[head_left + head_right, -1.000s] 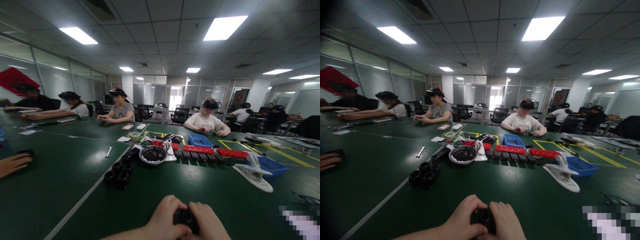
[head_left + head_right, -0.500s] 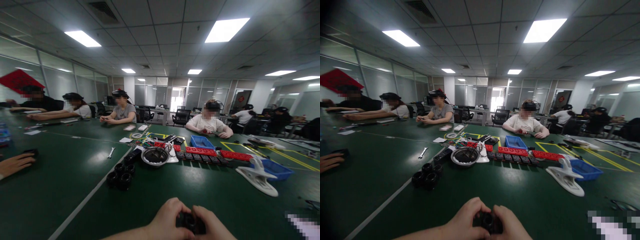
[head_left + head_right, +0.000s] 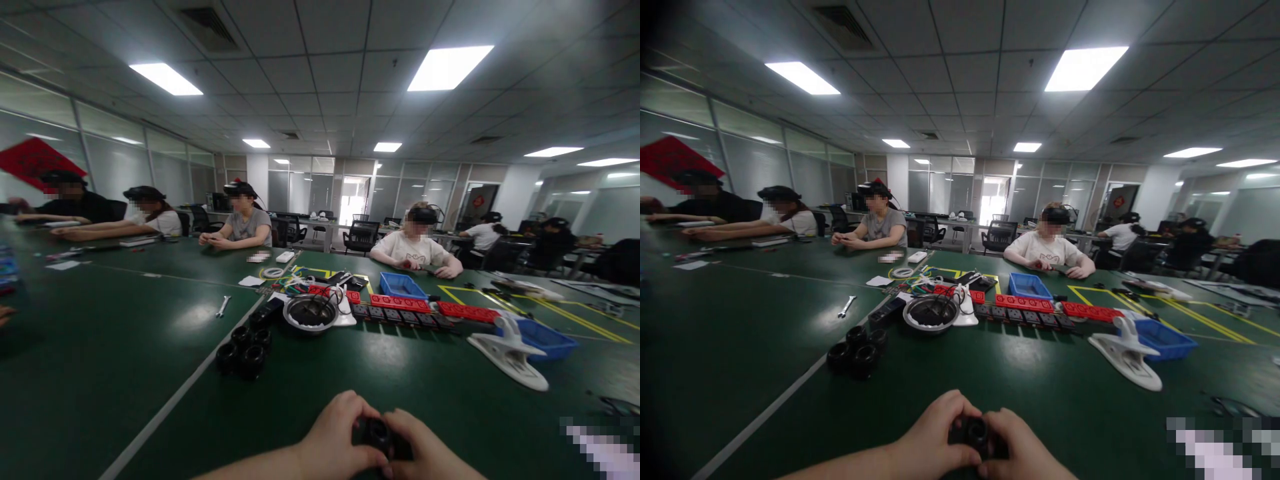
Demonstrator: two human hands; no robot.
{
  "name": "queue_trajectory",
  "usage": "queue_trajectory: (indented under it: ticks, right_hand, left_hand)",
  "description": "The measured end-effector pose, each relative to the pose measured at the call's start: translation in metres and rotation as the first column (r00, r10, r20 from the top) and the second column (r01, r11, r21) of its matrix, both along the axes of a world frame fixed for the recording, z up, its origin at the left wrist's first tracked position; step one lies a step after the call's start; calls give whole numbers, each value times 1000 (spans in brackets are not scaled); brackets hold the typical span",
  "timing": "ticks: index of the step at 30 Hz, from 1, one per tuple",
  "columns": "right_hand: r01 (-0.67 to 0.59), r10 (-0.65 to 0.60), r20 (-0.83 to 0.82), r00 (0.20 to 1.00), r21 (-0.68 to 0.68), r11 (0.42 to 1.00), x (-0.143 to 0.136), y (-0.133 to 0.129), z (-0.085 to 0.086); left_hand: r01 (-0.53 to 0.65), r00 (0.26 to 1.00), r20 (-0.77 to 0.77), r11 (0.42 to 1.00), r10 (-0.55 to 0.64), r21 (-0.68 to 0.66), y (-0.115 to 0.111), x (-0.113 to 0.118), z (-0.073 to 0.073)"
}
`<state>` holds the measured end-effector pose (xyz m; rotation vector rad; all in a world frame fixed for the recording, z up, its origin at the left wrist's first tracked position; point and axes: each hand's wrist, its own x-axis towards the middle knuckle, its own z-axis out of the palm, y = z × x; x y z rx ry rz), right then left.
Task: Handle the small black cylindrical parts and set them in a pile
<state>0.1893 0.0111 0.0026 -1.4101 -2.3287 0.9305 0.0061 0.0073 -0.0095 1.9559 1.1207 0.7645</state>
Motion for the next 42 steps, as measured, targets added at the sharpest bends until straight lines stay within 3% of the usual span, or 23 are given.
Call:
queue_trajectory:
  ticks: [9,12,17,20,26,31,34,39,42]
  right_hand:
    - [140,-196,174,965,289,947,-20,-6,-22]
    - [73,-107,124,986,251,965,-18,-7,-14]
    - [-72,74,-23,997,58,996,-2,-4,7]
    - [-48,48,-10,999,9,999,0,-2,7]
    - [122,-164,182,970,220,968,-16,-5,-11]
    - [85,-179,249,952,346,934,-23,-12,-10]
    - [45,-102,175,979,301,953,-19,-13,-6]
    - [-87,87,-3,996,102,991,-4,-5,3]
    - [-99,102,-54,993,51,994,1,1,1]
  left_hand:
    - [-119,992,-42,992,122,51,-2,4,1]
    - [-87,995,-31,994,90,68,0,3,-1]
    - [-8,1000,-15,998,9,67,2,0,-3]
    - [26,1000,-14,998,-25,55,1,-1,-2]
    - [-72,995,-66,996,76,52,-2,3,4]
    - [-117,992,-34,992,119,52,-4,3,2]
    - [-56,998,3,998,56,26,-3,1,2]
    - [26,999,-23,1000,-26,6,1,-3,4]
    - [66,998,-18,998,-66,-2,2,-3,4]
